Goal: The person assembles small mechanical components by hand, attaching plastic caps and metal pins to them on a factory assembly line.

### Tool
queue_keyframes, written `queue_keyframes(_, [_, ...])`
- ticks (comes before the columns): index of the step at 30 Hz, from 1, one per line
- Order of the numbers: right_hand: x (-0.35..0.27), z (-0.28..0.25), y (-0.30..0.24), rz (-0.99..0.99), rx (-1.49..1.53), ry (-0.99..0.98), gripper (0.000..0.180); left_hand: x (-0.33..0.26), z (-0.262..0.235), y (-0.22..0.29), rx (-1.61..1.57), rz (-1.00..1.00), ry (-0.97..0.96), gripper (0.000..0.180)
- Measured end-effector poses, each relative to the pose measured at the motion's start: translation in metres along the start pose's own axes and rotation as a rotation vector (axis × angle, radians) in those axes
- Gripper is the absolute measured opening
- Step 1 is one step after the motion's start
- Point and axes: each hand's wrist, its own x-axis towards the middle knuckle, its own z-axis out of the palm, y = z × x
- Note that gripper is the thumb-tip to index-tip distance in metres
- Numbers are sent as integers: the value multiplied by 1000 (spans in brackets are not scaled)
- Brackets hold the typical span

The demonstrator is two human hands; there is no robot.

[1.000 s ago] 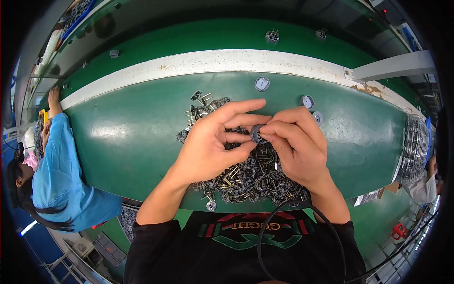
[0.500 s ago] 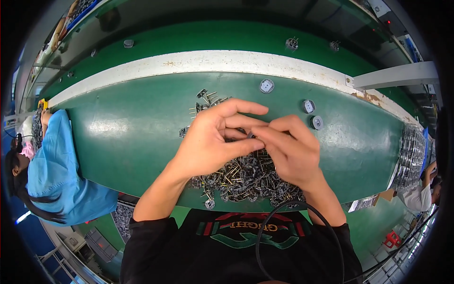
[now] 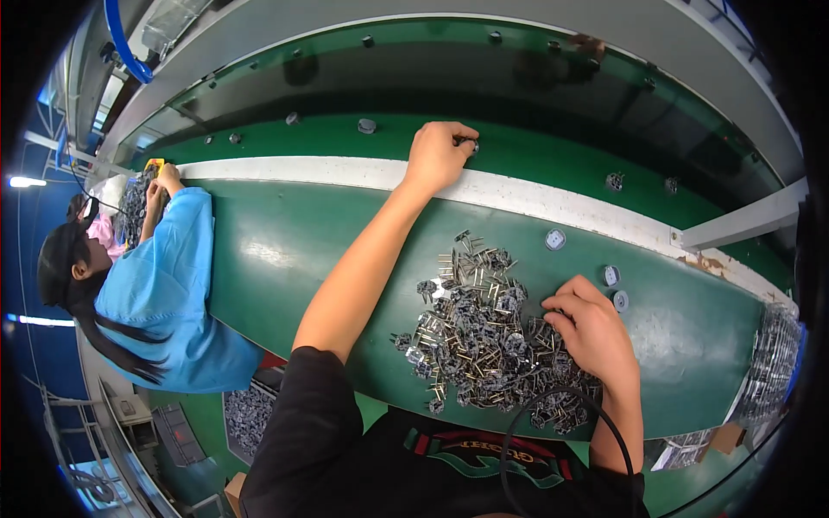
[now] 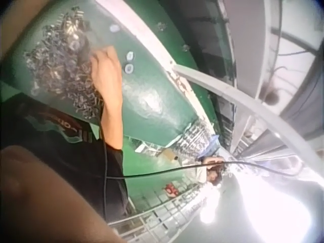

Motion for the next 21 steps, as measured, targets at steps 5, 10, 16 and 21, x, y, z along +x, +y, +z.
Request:
queue_keyframes(5, [0,-12,9,-52,33,101,18,14,-29,-9,196,346,214,28])
queue_keyframes(10, [4,-13,3,3,274,171,23,17,-91,-68,462,64,145,25])
queue_keyframes(16, [0,-5,6,-41,558,256,24,-24,-68,-1,-747,-247,12,19])
queue_keyframes(21, [1,4,-5,44,778,319,24,-103,-49,64,-1568,-308,-399,38])
